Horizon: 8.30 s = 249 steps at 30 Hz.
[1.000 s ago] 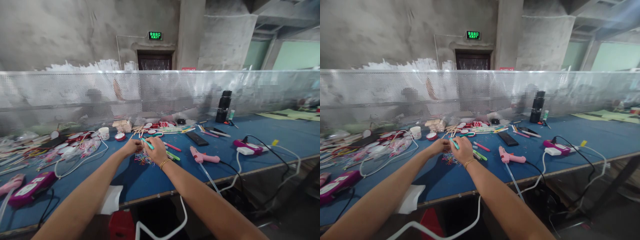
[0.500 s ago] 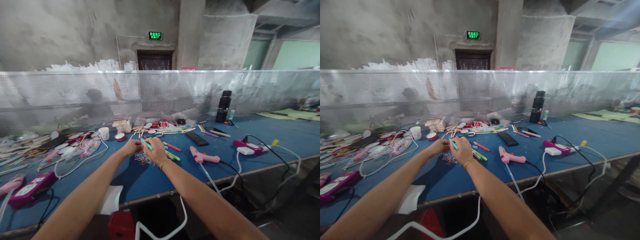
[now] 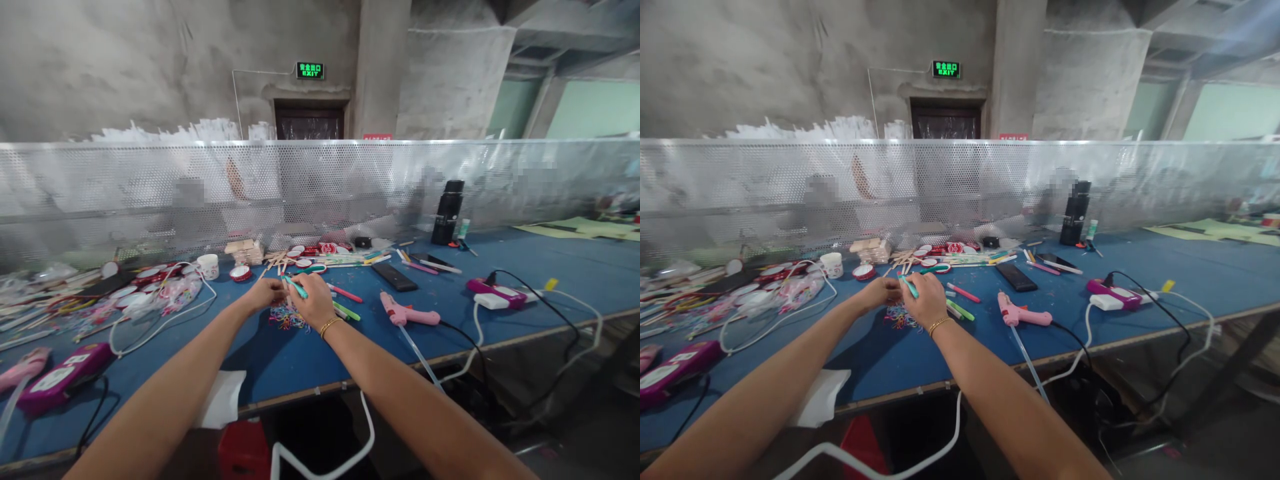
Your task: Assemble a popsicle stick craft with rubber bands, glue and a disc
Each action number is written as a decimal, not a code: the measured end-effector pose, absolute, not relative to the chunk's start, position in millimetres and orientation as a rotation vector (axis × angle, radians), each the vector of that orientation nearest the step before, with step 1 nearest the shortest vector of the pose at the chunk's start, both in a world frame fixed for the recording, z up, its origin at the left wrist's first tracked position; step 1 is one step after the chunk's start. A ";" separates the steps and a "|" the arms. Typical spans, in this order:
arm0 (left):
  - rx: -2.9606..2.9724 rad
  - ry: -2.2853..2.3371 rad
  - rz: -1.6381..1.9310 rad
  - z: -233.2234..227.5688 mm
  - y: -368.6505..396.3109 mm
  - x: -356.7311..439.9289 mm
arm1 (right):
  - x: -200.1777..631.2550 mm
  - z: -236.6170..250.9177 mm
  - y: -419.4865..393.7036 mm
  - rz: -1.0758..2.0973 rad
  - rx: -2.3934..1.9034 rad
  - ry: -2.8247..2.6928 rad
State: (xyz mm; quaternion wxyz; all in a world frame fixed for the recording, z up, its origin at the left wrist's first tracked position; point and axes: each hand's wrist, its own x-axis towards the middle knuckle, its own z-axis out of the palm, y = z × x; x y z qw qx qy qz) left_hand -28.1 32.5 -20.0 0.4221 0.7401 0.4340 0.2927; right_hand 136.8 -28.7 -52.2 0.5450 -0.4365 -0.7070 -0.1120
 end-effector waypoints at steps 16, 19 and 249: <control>1.854 1.058 0.722 -21.6 34.5 -28.6 | 136.8 -52.4 -27.8 -0.264 -1.004 -1.699; 1.861 1.073 0.726 -21.8 34.7 -29.1 | 136.7 -52.4 -27.5 -0.267 -1.028 -1.674; 1.853 1.062 0.719 -25.9 42.3 -30.4 | 137.0 -49.0 -31.5 -0.261 -1.061 -1.713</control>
